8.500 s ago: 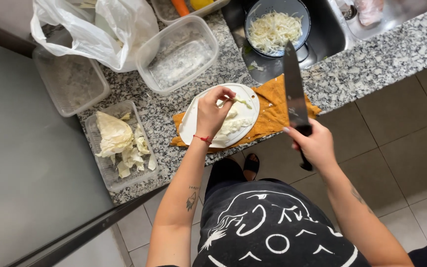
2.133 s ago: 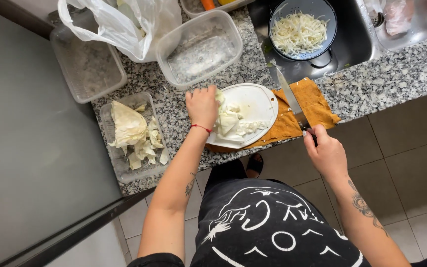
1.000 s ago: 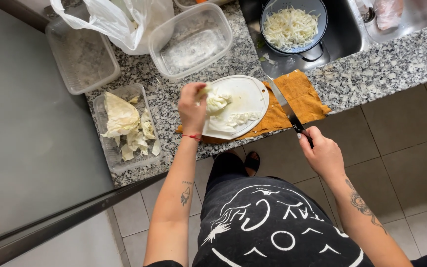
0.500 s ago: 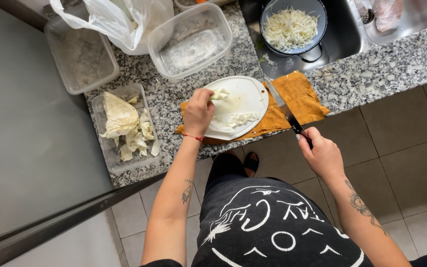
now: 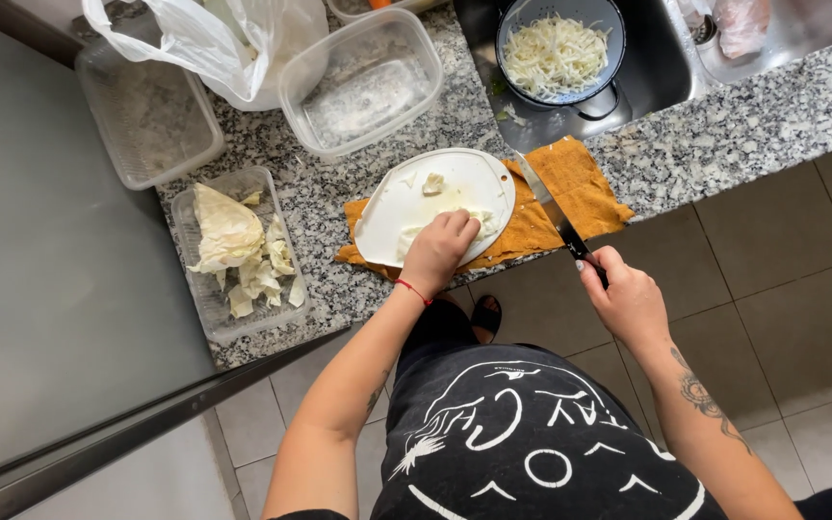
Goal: The person washes shredded cabbage in a colander under running water, then places a cabbage wedge on a cutting board. They use a knife to slice the cabbage into thin strips on the board.
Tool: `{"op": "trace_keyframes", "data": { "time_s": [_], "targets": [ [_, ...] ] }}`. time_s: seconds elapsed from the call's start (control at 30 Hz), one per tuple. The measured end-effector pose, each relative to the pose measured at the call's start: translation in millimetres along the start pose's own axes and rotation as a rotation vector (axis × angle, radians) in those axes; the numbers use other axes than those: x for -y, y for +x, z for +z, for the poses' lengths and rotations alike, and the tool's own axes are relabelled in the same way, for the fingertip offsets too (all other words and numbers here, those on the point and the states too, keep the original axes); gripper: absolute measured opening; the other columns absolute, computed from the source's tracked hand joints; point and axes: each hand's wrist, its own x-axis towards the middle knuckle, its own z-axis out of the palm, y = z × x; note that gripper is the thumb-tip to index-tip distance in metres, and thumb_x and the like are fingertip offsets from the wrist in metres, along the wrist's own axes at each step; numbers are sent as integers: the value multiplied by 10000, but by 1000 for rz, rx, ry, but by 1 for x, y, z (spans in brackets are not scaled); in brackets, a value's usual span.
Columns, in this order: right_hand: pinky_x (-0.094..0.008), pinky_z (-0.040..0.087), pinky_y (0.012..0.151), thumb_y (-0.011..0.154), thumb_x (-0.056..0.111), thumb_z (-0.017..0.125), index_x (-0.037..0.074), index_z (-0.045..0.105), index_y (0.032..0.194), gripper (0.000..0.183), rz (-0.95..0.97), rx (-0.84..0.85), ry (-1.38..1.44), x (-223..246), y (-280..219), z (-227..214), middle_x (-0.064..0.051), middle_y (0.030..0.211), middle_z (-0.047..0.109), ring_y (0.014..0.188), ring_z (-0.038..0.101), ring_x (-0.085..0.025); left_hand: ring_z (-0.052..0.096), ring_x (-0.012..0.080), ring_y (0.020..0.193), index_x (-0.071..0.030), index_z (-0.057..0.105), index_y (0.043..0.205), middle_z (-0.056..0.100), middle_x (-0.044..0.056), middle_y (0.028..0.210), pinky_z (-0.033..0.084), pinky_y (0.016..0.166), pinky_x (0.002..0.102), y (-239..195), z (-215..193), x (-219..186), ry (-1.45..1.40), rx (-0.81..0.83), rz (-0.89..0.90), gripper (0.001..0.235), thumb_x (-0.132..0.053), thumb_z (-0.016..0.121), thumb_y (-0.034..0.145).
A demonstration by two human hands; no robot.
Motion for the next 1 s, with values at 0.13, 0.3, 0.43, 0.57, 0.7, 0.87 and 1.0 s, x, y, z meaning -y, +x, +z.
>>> {"op": "trace_keyframes", "data": {
  "time_s": [0.13, 0.3, 0.43, 0.57, 0.7, 0.87, 1.0],
  "targets": [
    [-502, 519, 682, 952, 413, 505, 195, 536, 957, 220, -6, -2, 3, 6, -2, 0, -163, 718, 657, 736, 655, -396, 547, 169, 735, -193, 447, 865, 439, -18, 810, 505, 604, 227, 4, 21, 5, 109, -1, 18, 219, -86, 582, 729],
    [-507, 517, 692, 949, 403, 515, 200, 540, 966, 206, -13, -25, 9, 13, -3, -1, -166, 732, 657, 751, 650, -400, 574, 376, 726, -93, 458, 882, 492, 123, 802, 499, 665, 463, 23, 11, 41, -481, 75, -274, 290, -34, 607, 640],
    [-496, 518, 701, 955, 417, 511, 196, 543, 966, 223, 13, -29, 17, 22, -4, 0, -163, 741, 663, 760, 655, -392, 590, 319, 720, -130, 482, 871, 499, 70, 795, 500, 665, 393, 19, -36, 66, -462, -22, -269, 294, -35, 615, 627],
    [-509, 515, 697, 952, 417, 510, 190, 544, 965, 230, 33, -24, 51, 38, -5, 6, -173, 740, 663, 762, 650, -404, 589, 288, 721, -136, 491, 860, 503, 59, 782, 506, 667, 369, -37, -16, 60, -371, 26, -113, 246, -56, 587, 648],
    [-512, 518, 699, 945, 428, 511, 201, 544, 966, 231, 35, -22, 36, 56, -6, 12, -174, 739, 661, 763, 651, -400, 591, 240, 891, -129, 496, 877, 533, 38, 930, 516, 792, 303, -53, -34, 51, -318, 78, 38, 314, -148, 644, 601],
    [-506, 519, 707, 945, 422, 510, 194, 545, 973, 232, 58, -28, 46, 73, -8, 14, -174, 756, 666, 780, 652, -396, 595, 217, 893, -147, 499, 900, 538, 15, 951, 527, 729, 274, -45, -35, 62, -254, 101, 79, 183, -114, 528, 722],
    [-508, 520, 708, 945, 425, 508, 195, 545, 972, 235, 90, -37, 45, 79, -11, 17, -170, 748, 667, 775, 654, -395, 599, 184, 822, -174, 488, 869, 536, -5, 915, 519, 675, 239, -43, -21, 70, -133, -33, 142, 136, -124, 501, 742]
  ]
}}
